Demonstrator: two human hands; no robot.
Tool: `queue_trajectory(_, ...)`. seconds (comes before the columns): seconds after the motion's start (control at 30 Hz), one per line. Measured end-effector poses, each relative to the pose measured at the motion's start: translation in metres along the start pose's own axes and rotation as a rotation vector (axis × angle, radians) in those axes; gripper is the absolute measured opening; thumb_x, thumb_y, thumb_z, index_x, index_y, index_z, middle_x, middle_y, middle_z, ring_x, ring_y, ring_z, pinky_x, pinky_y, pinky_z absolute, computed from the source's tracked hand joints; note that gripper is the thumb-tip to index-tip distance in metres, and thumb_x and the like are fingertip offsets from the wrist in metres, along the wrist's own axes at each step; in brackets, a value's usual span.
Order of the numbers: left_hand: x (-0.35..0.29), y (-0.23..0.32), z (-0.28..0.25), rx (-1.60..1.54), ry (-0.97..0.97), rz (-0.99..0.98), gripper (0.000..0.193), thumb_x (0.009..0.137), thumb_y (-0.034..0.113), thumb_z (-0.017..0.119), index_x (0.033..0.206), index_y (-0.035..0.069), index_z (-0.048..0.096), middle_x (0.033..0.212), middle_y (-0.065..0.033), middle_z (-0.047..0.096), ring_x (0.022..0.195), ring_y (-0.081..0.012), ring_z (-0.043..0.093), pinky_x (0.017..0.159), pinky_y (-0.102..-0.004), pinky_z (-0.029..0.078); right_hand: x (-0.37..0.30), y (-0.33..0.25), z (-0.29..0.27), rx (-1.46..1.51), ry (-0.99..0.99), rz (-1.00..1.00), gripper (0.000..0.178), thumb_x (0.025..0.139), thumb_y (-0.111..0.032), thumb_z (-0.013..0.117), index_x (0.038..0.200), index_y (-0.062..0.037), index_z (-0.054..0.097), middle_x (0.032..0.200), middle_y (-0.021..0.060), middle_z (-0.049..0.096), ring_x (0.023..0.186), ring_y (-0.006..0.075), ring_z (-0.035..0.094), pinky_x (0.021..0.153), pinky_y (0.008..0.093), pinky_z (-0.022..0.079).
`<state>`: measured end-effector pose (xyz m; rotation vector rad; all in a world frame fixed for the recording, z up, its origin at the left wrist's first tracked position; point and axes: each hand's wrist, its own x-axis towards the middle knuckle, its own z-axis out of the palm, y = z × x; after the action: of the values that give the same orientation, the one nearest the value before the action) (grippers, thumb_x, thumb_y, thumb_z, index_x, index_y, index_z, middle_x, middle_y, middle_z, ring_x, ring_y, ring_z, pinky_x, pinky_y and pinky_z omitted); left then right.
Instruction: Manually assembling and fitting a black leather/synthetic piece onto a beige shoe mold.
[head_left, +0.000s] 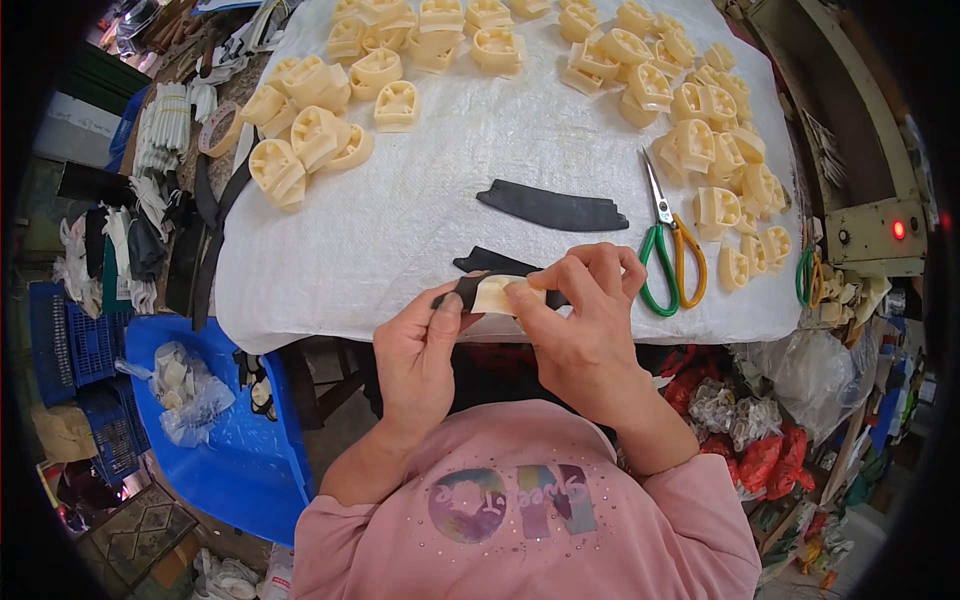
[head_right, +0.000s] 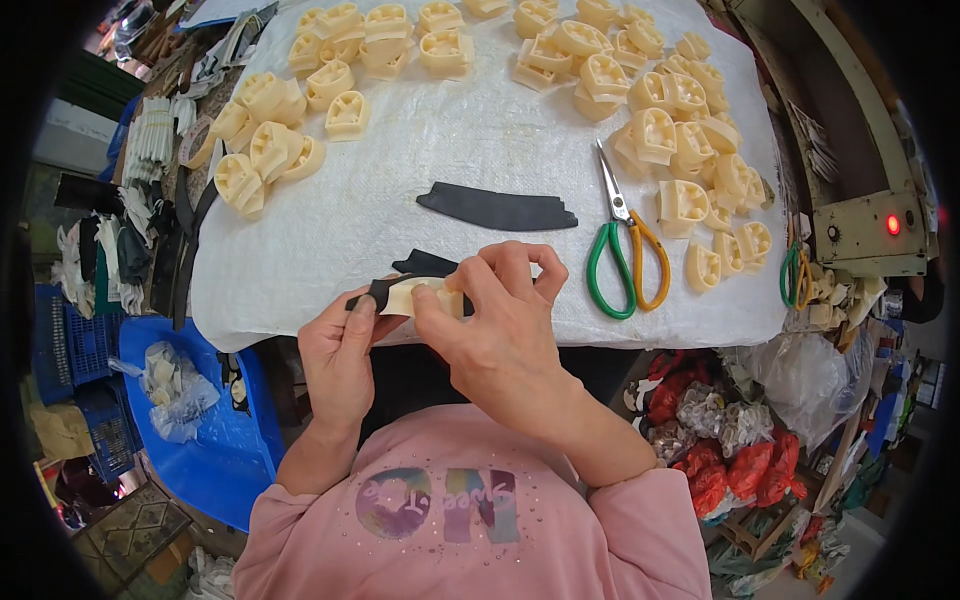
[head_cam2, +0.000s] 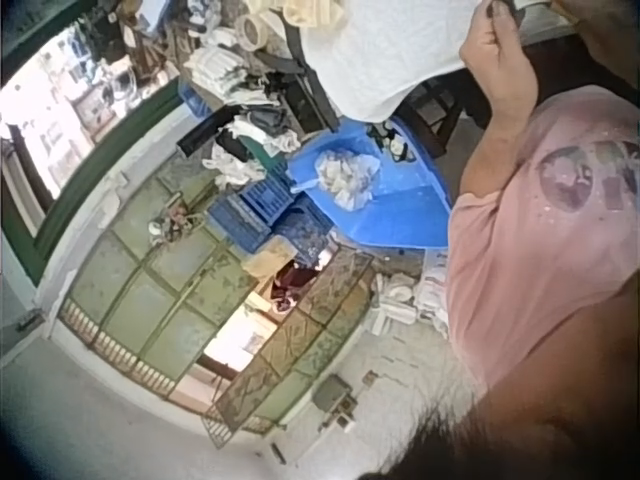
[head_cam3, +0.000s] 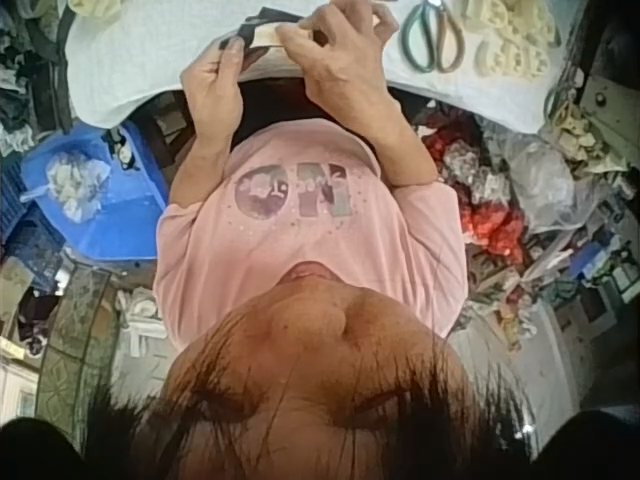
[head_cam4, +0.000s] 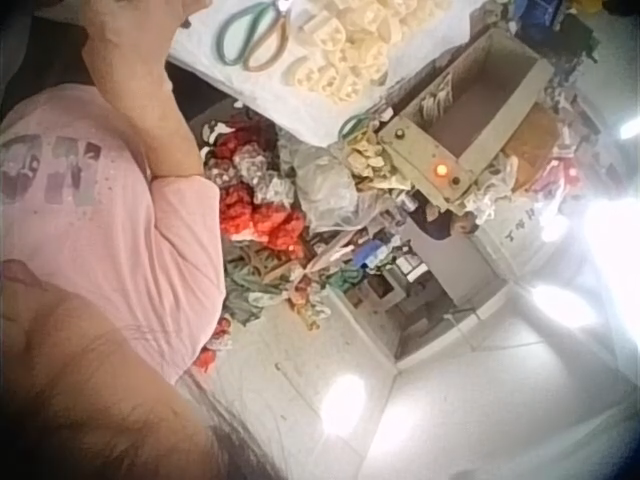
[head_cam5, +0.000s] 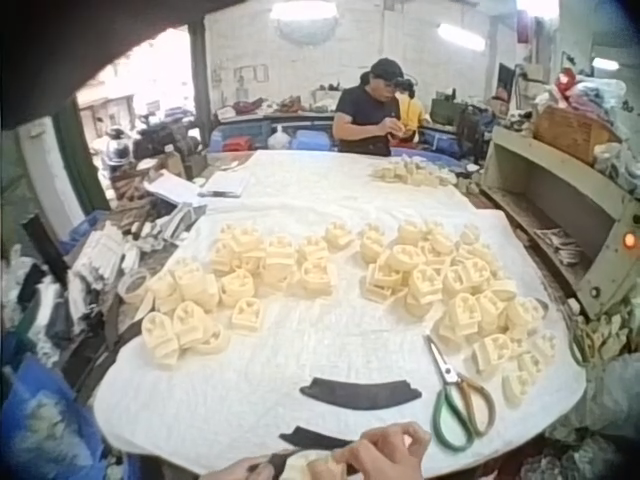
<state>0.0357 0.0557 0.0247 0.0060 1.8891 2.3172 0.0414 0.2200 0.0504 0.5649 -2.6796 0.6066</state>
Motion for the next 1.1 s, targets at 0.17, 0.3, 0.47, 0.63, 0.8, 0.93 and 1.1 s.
queue_trajectory(0.17, 0.0, -0.007, 0.003, 0.093, -0.07, -0.072, 0.032, 0.098, 0.015, 0.044, 0.114, -0.009, 0.057, 0.105, -0.0141, 0.062, 0.095, -0.0181, 0.061, 0.088, -0.0315, 0.052, -0.002, 0.003, 0.0, -0.028, -0.054, 0.028, 0.028, 0.062, -0.007, 0.067, 0.089, -0.0125, 0.061, 0.083, 0.0065, 0.047, 0.089, 0.0265, 0.045, 0.082, 0.0469, 0.026)
queue_trajectory(0.3, 0.0, -0.011, 0.009, 0.065, -0.049, -0.064, 0.032, 0.098, 0.017, 0.044, 0.116, -0.006, 0.058, 0.098, -0.0096, 0.065, 0.089, -0.0101, 0.059, 0.081, -0.0242, 0.05, -0.003, 0.005, 0.003, -0.016, -0.08, 0.033, 0.027, 0.063, -0.008, 0.067, 0.089, -0.0121, 0.06, 0.082, 0.0074, 0.047, 0.089, 0.0273, 0.046, 0.082, 0.0471, 0.026)
queue_trajectory(0.47, -0.001, -0.013, 0.011, 0.352, -0.056, 0.017, 0.032, 0.098, 0.015, 0.043, 0.119, -0.006, 0.055, 0.092, -0.0152, 0.066, 0.083, -0.0167, 0.063, 0.078, -0.0283, 0.05, -0.004, 0.007, 0.007, -0.054, -0.06, -0.011, 0.028, 0.062, -0.01, 0.067, 0.089, -0.0106, 0.057, 0.08, 0.0083, 0.047, 0.09, 0.0286, 0.046, 0.082, 0.0475, 0.027)
queue_trajectory(0.63, -0.003, -0.005, 0.009, 0.658, -0.15, 0.201, 0.037, 0.097, 0.014, 0.043, 0.129, -0.005, 0.046, 0.108, -0.0195, 0.061, 0.094, -0.0236, 0.062, 0.083, -0.0326, 0.048, -0.005, 0.019, 0.016, -0.009, -0.002, -0.021, 0.032, 0.061, -0.007, 0.065, 0.092, -0.0113, 0.057, 0.084, 0.0075, 0.049, 0.092, 0.0289, 0.047, 0.082, 0.0487, 0.028)
queue_trajectory(0.8, 0.014, -0.007, -0.014, -0.113, -0.232, -0.089, 0.054, 0.096, 0.029, 0.043, 0.136, -0.007, 0.035, 0.13, -0.0195, 0.048, 0.119, -0.0242, 0.049, 0.098, -0.039, 0.04, -0.012, 0.035, 0.015, 0.18, 0.072, -0.053, 0.038, 0.06, -0.002, 0.065, 0.096, -0.0153, 0.06, 0.092, 0.0032, 0.052, 0.093, 0.0267, 0.047, 0.084, 0.0483, 0.027)
queue_trajectory(0.93, 0.017, -0.026, -0.012, -0.398, -0.505, -0.366, 0.071, 0.092, 0.044, 0.049, 0.14, -0.003, 0.026, 0.135, -0.0139, 0.041, 0.118, -0.0255, 0.047, 0.098, -0.0415, 0.038, -0.011, 0.032, 0.016, 0.279, 0.075, -0.101, 0.038, 0.06, -0.003, 0.067, 0.096, -0.0169, 0.061, 0.095, -0.0003, 0.053, 0.093, 0.0243, 0.046, 0.084, 0.0469, 0.027)
queue_trajectory(1.1, 0.014, -0.027, -0.01, -0.492, -0.589, -0.456, 0.061, 0.086, 0.041, 0.056, 0.129, 0.001, 0.038, 0.118, -0.0106, 0.05, 0.103, -0.0226, 0.052, 0.09, -0.038, 0.042, -0.011, 0.031, 0.014, 0.38, 0.035, -0.162, 0.037, 0.059, -0.005, 0.07, 0.093, -0.0169, 0.059, 0.093, -0.0013, 0.053, 0.091, 0.0228, 0.047, 0.087, 0.0467, 0.026)
